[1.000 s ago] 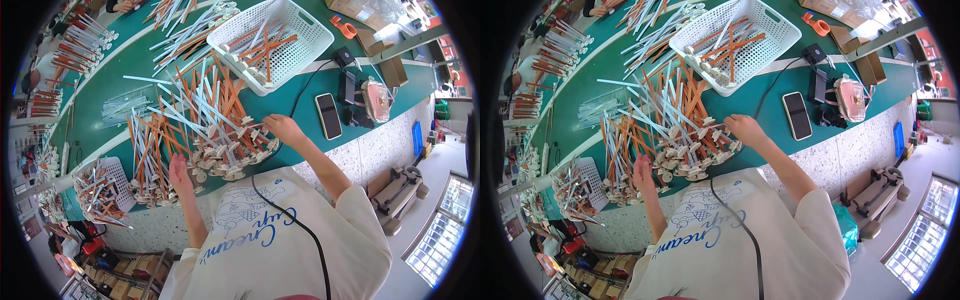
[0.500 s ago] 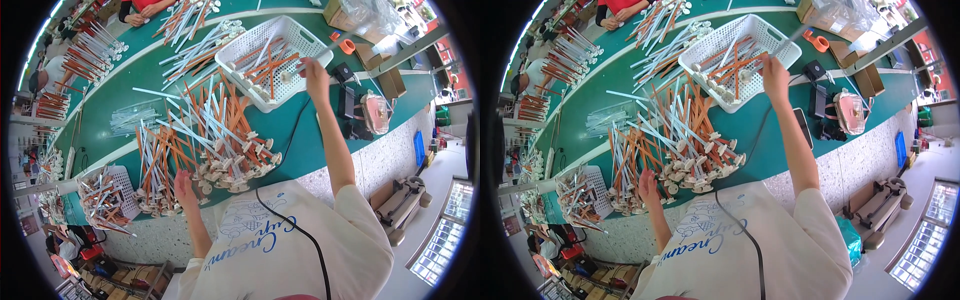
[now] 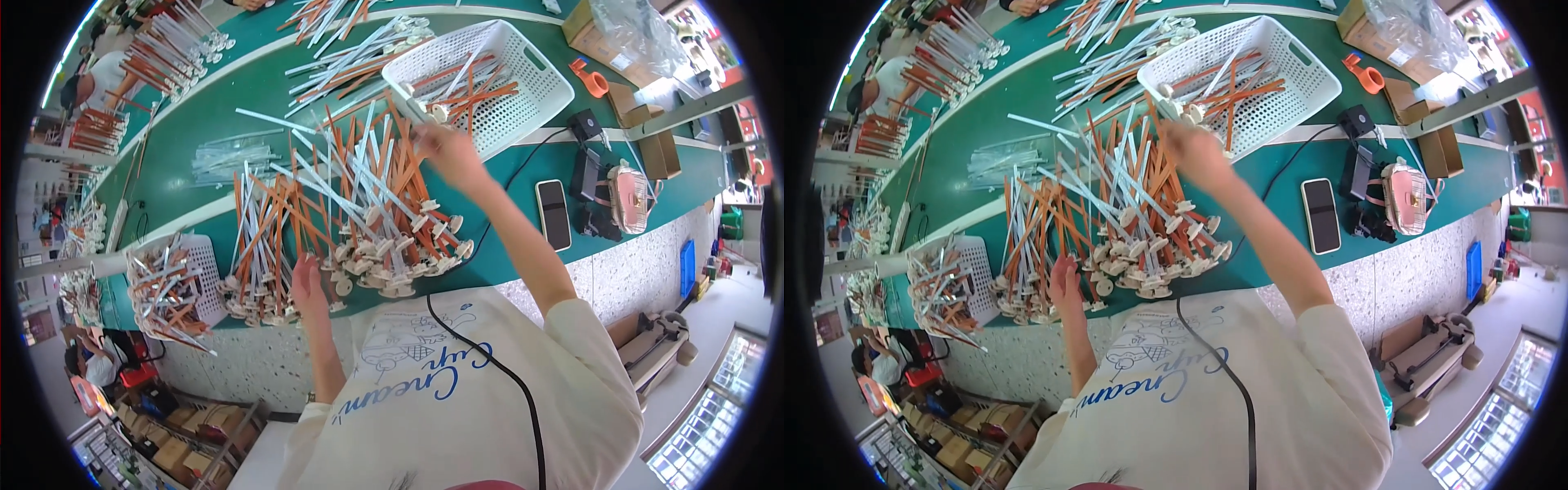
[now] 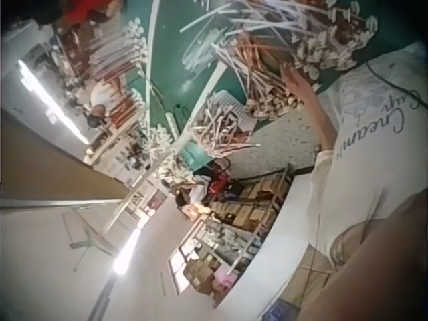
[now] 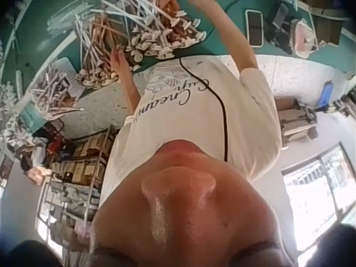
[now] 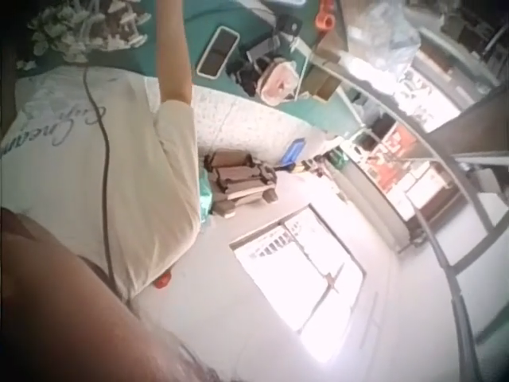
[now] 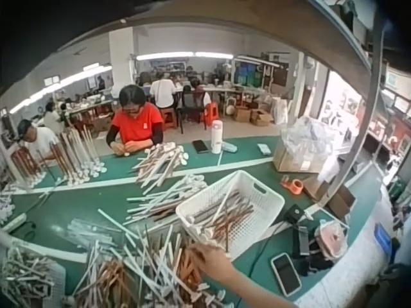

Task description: The person is assembling LED strips into circular base components at a manual workstation.

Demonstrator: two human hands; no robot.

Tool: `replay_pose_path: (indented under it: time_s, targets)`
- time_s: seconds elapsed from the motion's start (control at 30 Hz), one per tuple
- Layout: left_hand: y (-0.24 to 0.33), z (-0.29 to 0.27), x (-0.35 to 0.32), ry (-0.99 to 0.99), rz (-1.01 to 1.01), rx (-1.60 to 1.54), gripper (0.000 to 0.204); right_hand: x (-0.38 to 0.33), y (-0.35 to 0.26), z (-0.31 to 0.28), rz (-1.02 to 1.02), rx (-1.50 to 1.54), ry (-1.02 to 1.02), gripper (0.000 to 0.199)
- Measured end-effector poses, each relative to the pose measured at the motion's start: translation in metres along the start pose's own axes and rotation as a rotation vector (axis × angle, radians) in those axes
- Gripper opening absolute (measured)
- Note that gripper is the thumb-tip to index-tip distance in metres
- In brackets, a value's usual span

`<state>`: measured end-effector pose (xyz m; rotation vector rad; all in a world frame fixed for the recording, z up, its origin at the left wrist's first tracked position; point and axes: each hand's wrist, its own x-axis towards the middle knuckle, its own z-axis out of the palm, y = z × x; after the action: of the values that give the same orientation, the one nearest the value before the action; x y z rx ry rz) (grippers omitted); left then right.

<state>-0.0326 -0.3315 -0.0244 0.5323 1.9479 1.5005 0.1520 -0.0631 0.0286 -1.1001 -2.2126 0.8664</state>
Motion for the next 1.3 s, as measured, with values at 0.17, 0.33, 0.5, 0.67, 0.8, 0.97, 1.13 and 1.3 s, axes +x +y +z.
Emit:
replay_pose_path:
  time_s: [0.17,0.33,0.5,0.67,0.8,0.97,1.13,1.3]
  targets:
    - [0.013,0.013,-0.002,-0.073,0.024,-0.042,0.036,-0.046,-0.009,0.055,0.063,-0.177,-0.491,0.021]
    - [0.009,0.004,-0.004,-0.039,0.04,-0.019,0.036,-0.067,-0.008,0.019,0.089,-0.049,-0.461,0.015]
    - [-0.008,-0.018,-0.006,0.02,0.029,-0.023,0.036,-0.079,0.003,-0.112,0.459,0.442,-0.819,0.02]
    - [0.005,-0.007,-0.001,0.016,-0.046,-0.018,0.036,-0.018,0.043,-0.099,0.569,0.635,-0.135,0.015]
    - [0.02,0.007,0.01,-0.044,0.022,-0.046,0.035,0.042,0.101,-0.047,0.464,0.581,-0.061,0.022]
    - [0.023,0.002,0.002,0.015,0.015,-0.019,0.035,0.039,0.057,-0.003,0.321,-0.027,0.337,0.024]
    - [0.013,-0.005,-0.006,0.021,-0.061,0.046,0.036,-0.04,-0.007,0.033,0.093,-0.277,-0.151,0.027]
    - [0.026,0.003,-0.002,-0.002,-0.018,-0.023,0.036,-0.06,0.011,0.042,0.287,-0.338,-0.22,0.03]
